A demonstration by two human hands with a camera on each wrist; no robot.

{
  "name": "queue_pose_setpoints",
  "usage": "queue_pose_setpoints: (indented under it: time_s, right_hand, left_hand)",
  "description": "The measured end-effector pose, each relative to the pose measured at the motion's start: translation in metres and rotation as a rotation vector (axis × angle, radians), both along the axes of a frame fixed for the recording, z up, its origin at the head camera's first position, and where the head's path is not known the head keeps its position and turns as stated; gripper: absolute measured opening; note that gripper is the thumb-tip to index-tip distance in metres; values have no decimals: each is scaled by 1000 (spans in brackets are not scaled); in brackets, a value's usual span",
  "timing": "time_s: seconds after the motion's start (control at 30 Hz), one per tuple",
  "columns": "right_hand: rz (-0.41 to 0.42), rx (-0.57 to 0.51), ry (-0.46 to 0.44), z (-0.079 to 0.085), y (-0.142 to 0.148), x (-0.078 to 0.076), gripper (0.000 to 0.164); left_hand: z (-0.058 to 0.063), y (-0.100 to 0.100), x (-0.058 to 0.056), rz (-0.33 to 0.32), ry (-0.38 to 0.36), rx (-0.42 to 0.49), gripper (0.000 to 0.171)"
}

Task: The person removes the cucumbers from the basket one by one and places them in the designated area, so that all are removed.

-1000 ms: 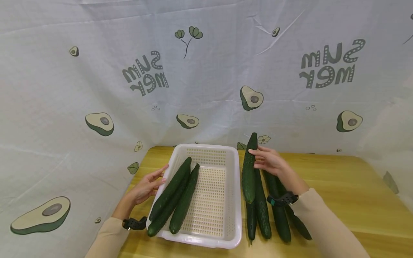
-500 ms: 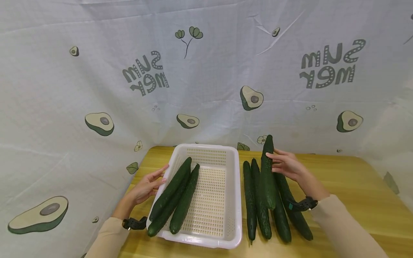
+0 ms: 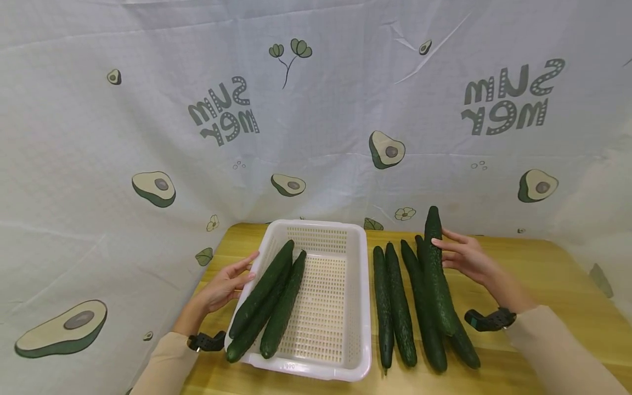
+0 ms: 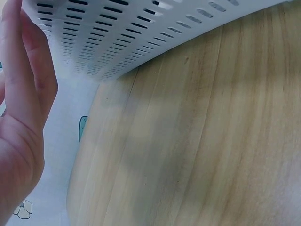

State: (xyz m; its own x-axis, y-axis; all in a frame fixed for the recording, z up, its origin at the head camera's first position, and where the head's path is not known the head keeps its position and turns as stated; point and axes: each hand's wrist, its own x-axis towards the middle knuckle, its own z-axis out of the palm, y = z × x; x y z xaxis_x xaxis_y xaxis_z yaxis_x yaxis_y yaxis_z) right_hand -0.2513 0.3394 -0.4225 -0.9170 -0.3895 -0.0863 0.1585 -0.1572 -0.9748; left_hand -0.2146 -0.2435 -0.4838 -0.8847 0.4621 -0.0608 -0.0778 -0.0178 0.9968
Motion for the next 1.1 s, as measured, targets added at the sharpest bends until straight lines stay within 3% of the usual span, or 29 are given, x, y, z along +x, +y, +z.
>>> queue_pose_setpoints:
  time_s: [0.37,0.77,1.1]
  right_hand:
    - [71,74,32,-7,29,0,81]
    - [66,220,37,-17,53,2,83]
    - [99,462,58,-27,70,-2,79]
  left_hand:
    - [0,-2,-1,3,7,-8,62]
    - [0,-3,-2,6,8,-16,62]
    - [1,0,-3,14,-9,-20,62]
